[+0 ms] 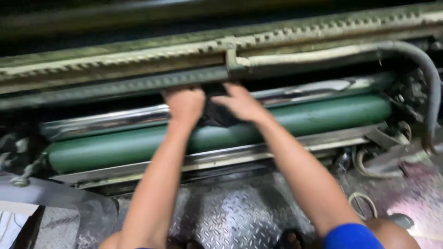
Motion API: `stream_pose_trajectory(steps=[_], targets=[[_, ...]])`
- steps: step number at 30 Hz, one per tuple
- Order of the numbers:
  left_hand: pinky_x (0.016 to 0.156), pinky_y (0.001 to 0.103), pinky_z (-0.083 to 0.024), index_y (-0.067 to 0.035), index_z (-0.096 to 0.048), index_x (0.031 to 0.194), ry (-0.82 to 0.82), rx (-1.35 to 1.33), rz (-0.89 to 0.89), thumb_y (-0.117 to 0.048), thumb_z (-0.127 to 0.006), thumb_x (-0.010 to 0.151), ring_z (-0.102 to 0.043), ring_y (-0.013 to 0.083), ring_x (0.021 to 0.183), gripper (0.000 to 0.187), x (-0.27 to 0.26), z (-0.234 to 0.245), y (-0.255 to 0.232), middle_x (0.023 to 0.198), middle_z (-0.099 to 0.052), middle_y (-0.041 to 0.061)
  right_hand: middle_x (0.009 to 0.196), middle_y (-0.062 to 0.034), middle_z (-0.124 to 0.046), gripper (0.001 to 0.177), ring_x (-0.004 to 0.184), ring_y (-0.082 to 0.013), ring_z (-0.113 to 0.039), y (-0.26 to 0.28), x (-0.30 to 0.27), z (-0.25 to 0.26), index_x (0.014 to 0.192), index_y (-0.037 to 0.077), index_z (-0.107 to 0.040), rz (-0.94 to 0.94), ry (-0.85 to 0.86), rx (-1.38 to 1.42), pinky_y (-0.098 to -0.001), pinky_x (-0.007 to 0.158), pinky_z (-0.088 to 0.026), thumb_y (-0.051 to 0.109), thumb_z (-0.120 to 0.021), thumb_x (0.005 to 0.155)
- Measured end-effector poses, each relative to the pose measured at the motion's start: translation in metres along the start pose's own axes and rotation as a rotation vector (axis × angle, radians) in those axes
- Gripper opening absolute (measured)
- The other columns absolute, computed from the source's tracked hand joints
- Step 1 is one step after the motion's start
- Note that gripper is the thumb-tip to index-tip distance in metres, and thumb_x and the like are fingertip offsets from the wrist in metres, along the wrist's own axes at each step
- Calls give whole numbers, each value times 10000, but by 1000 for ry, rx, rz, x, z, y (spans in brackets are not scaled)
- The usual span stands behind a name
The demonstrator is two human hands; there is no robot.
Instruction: Cleaning the rollers of a large industrial printing press using a cloth.
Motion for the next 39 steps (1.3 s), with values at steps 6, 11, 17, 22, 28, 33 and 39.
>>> stream_pose_trajectory(steps=[6, 11, 17, 22, 28, 33, 39], targets=[[1008, 605, -408, -43, -709, 1093, 100, -243, -76, -431, -650, 848, -579, 424, 1158, 463, -27, 67, -136, 1195, -645, 241, 1035, -325, -697, 446, 983, -523, -659, -115, -12, 67, 1030, -22, -754, -177, -312, -574, -578, 900, -521, 393, -596, 987], [1016, 570, -454, -47, -735, 1129, 71, -134, 37, -581, -587, 887, -624, 415, 1130, 605, -12, 27, -71, 1205, -682, 226, 1234, -289, -703, 581, 1093, -489, -665, -152, -14, 93, 1242, 1, -734, -305, -272, -931, -551, 943, -514, 505, -485, 1093], [666, 533, -572, -167, -800, 865, 258, 273, 167, -397, -603, 856, -718, 383, 798, 302, 7, 47, 147, 913, -763, 141, 1085, -250, -741, 511, 1015, -477, -673, -162, -39, 94, 1082, 41, -785, -228, -362, -971, -575, 911, -498, 486, -533, 1080], [928, 592, -541, -112, -772, 1065, 385, 451, 428, -406, -494, 1066, -688, 417, 1053, 404, 0, 87, 277, 1159, -746, 179, 1042, -172, -757, 457, 1021, -409, -682, -156, -39, 81, 1028, 90, -784, -108, -484, -1071, -538, 925, -498, 490, -565, 1001], [1104, 841, 13, -129, -471, 1537, 146, 587, 618, -617, -486, 976, -240, 520, 1489, 744, -25, 84, 171, 1630, -357, 205, 976, -201, -755, 511, 973, -417, -690, -137, -30, 83, 965, 73, -799, -235, -430, -954, -536, 896, -505, 546, -612, 1024], [1121, 822, -98, -103, -710, 1225, -82, -123, 26, -570, -618, 866, -361, 550, 1347, 596, -49, 110, 11, 1392, -519, 315, 957, -239, -772, 689, 932, -426, -721, -192, -25, 87, 907, 7, -811, -305, -305, -1046, -521, 861, -537, 615, -545, 1091], [1104, 833, -59, -68, -675, 1286, -1, 277, 350, -508, -597, 922, -393, 485, 1335, 576, -35, 132, 183, 1368, -536, 269, 1051, -325, -743, 656, 1013, -463, -704, -253, -22, 81, 1024, -60, -759, -261, -285, -912, -506, 936, -536, 518, -451, 1066]])
Point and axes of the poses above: each hand's wrist, its own x-axis towards the middle knuckle, its own z-axis out of the back of the hand, y = z × x, the point moved 6 cm from there along x, towards the middle knuckle
